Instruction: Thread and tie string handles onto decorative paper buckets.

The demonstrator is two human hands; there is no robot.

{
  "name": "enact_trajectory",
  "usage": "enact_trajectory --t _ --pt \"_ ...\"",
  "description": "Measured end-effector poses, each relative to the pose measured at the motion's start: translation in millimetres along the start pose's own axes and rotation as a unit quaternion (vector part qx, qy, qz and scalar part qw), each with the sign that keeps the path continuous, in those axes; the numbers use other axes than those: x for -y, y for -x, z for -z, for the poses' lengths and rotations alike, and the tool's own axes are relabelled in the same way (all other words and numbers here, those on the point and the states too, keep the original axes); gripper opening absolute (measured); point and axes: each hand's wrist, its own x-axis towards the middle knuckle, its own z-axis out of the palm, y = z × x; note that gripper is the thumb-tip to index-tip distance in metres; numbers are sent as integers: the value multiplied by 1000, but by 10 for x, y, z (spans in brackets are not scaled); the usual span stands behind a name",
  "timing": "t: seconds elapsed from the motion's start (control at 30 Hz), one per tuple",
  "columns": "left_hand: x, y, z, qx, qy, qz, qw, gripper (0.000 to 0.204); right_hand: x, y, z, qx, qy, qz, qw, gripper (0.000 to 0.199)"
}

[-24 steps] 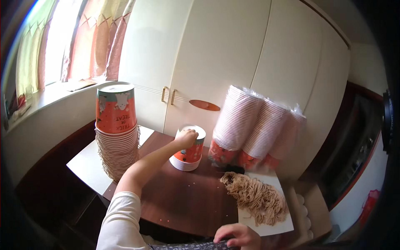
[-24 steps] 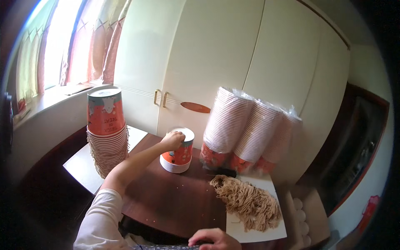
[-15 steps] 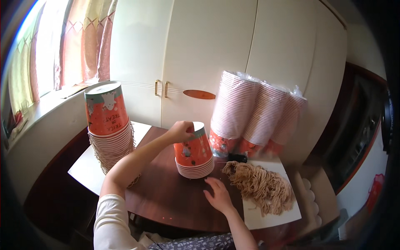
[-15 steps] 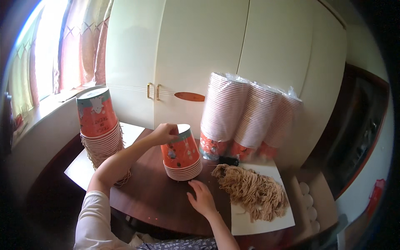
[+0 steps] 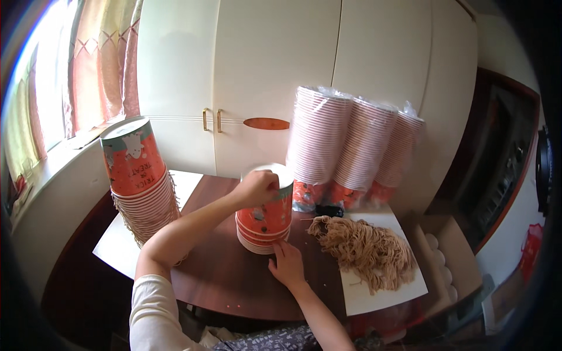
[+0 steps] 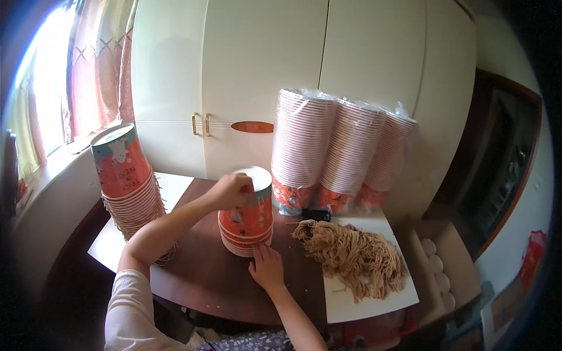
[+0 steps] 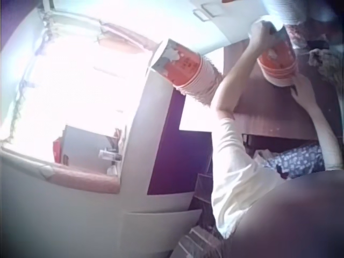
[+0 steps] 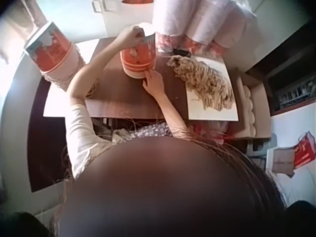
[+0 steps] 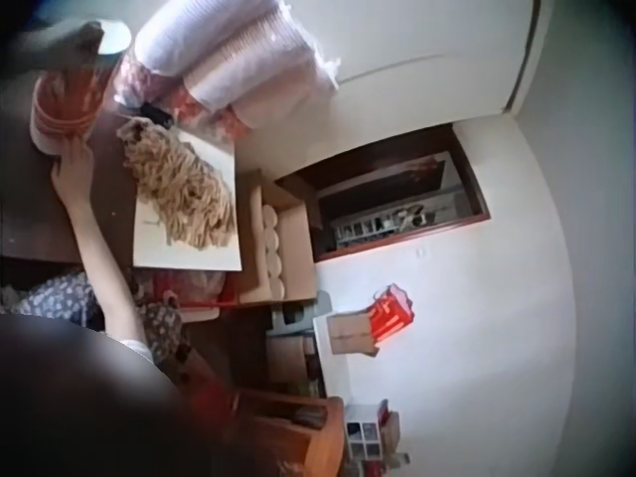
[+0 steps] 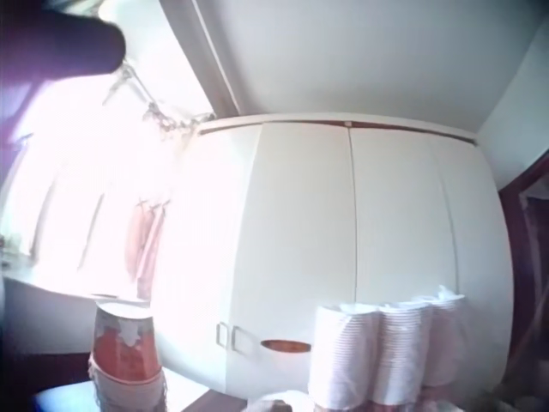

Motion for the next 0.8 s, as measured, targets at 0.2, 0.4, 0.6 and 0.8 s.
enact_trajectory --t 0.2,0.4,0.6,0.8 --pt "-201 -201 561 -90 60 54 993 5 -112 15 -5 46 -36 -32 998 51" --pt "-308 -86 1123 -227 -3 -13 974 10 -102 51 -36 24 -34 -39 998 48" --pt "-626 642 1348 -221 -75 60 970 10 -140 115 -35 14 -32 -86 996 47" --pt "-698 1416 840 -16 -67 106 992 8 -166 161 -69 50 -40 -121 991 47"
